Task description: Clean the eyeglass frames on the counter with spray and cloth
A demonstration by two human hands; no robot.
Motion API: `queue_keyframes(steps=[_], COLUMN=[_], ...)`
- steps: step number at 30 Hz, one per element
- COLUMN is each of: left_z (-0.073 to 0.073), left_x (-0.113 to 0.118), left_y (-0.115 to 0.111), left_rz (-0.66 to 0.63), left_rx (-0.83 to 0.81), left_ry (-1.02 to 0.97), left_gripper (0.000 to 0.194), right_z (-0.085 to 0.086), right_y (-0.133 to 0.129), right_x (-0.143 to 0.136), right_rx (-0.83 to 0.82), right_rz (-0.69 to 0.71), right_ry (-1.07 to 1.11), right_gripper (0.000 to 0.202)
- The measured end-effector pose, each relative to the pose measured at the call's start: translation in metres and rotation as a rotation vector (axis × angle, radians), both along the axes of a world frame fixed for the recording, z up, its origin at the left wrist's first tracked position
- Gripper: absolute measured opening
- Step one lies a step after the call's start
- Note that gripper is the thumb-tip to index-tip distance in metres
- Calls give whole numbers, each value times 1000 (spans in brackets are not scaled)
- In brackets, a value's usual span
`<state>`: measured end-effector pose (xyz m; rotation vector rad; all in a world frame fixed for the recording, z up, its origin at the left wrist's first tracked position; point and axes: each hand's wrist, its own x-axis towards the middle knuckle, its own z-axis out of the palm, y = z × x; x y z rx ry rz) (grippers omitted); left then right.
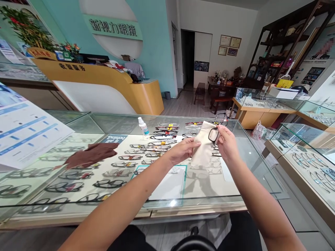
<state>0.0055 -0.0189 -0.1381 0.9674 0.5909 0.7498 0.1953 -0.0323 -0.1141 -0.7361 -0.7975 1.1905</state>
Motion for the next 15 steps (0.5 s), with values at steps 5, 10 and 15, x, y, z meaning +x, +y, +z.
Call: queue_keyframes(steps=[5,10,15], left_z=[9,13,16], left_x=[-3,-8,-10], left_y=[1,3,2], left_rz=[231,260,170], left_rx=[134,168,226], left_ry=[-105,-77,-17], left_gripper=[56,57,42], right_z=[1,3,10], right_y=[-2,-2,-10], right_x=[0,2,3], right_rx=[-29,13,145], right_rz=[-16,-100,61], right_ry=[-22,-115,-163], right_gripper=[45,39,35])
